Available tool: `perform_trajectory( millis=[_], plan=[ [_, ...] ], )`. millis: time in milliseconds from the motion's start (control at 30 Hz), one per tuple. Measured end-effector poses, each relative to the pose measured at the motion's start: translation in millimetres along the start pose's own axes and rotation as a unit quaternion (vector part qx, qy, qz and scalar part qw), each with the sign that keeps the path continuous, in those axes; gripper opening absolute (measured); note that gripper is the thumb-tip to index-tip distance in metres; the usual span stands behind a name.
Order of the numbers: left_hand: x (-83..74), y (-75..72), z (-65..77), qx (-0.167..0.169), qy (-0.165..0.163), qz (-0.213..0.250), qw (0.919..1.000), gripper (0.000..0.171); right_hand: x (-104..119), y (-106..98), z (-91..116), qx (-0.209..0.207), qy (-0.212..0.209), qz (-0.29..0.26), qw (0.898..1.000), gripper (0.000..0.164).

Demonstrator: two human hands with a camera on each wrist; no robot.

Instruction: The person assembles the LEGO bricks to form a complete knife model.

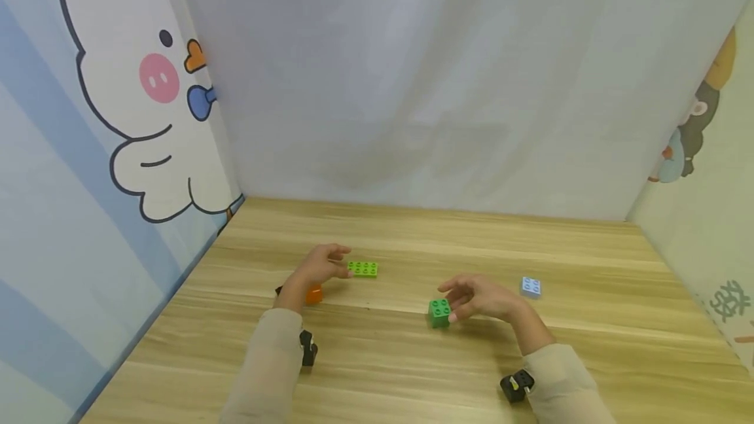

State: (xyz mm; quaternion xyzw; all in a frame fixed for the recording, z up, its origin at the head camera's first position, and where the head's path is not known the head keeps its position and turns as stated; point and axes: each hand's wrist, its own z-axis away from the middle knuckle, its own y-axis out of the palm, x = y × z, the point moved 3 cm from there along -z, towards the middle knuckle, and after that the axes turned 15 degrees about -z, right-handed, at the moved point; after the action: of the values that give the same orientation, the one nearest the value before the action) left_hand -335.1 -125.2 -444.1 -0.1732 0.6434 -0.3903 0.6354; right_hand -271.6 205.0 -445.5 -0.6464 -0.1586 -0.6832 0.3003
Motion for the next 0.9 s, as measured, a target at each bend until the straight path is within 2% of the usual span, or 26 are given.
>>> perform_trajectory(
  millis=[167, 433, 667, 900],
  plan=[
    [3.1, 1.4, -2.7, -0.011, -0.021, 0.003, 0.9997, 0.051, -1, 3, -4, -0.001, 0.005, 0.003, 1.000, 0.052],
    [4.4, 5.5, -9.4, -0.007, -0.023, -0.015, 0.9996, 0.050, -3, 7, -6, -0.006, -0.002, -0.012, 1.000, 0.039],
    [7.1, 6.7, -14.6, 0.000, -0.029, -0.050, 0.9983, 0.049, 0, 9, -9, -0.034, -0.011, 0.005, 0.999, 0.039],
    [3.7, 7.2, -18.1, -0.002, -0.026, -0.078, 0.9966, 0.047, -2, 12, -18, -0.057, -0.006, -0.012, 0.998, 0.039]
  ],
)
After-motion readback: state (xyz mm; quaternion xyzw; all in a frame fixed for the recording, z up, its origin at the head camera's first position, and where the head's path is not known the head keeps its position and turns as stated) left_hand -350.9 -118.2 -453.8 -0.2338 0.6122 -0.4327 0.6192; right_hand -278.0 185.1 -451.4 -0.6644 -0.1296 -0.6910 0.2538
